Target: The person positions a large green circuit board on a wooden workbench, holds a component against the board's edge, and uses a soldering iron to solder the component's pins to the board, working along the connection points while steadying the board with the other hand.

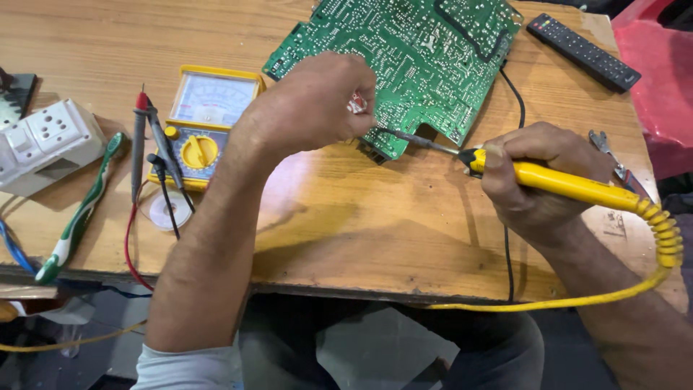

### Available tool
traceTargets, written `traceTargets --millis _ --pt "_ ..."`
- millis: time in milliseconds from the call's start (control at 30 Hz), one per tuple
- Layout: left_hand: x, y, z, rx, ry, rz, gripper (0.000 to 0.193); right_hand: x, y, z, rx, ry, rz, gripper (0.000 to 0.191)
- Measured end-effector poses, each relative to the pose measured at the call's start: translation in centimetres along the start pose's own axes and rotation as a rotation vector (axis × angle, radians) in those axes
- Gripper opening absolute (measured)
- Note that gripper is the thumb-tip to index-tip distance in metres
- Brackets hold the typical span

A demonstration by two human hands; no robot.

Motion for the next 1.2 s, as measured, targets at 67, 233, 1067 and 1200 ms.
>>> traceTargets --millis 67,233,1067,1200 --pt "0.1 -0.3 -0.5 -0.007 0.044 -0.039 0.011 -0.2 -0.1 -0.2 -0.03 0.015 -0.001 0.016" --pt "-0.2 -0.2 -0.9 -0.01 0.095 -0.068 0.012 -1.2 -0.3 -0.2 0.029 -0.032 0.054 0.02" --pt "-1.0 1.2 -1.5 -0.048 0.115 -0.03 0.013 -5.4 -1.2 -0.6 -0.069 -0.078 0.271 0.023" --pt "-1.1 1.1 -1.8 -0.038 0.129 -0.031 0.013 -5.2 -1.8 -0.4 0.062 -0.085 0.262 0.024"
Point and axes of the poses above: each hand's wrist, its own x-axis towards the middle knuckle, its own y-axis out of the back of the hand, z = x × y, the point moved 8 cm from there along x, towards the middle knuckle, and after that the axes turned 3 degrees about x, right-handed, at the moved point
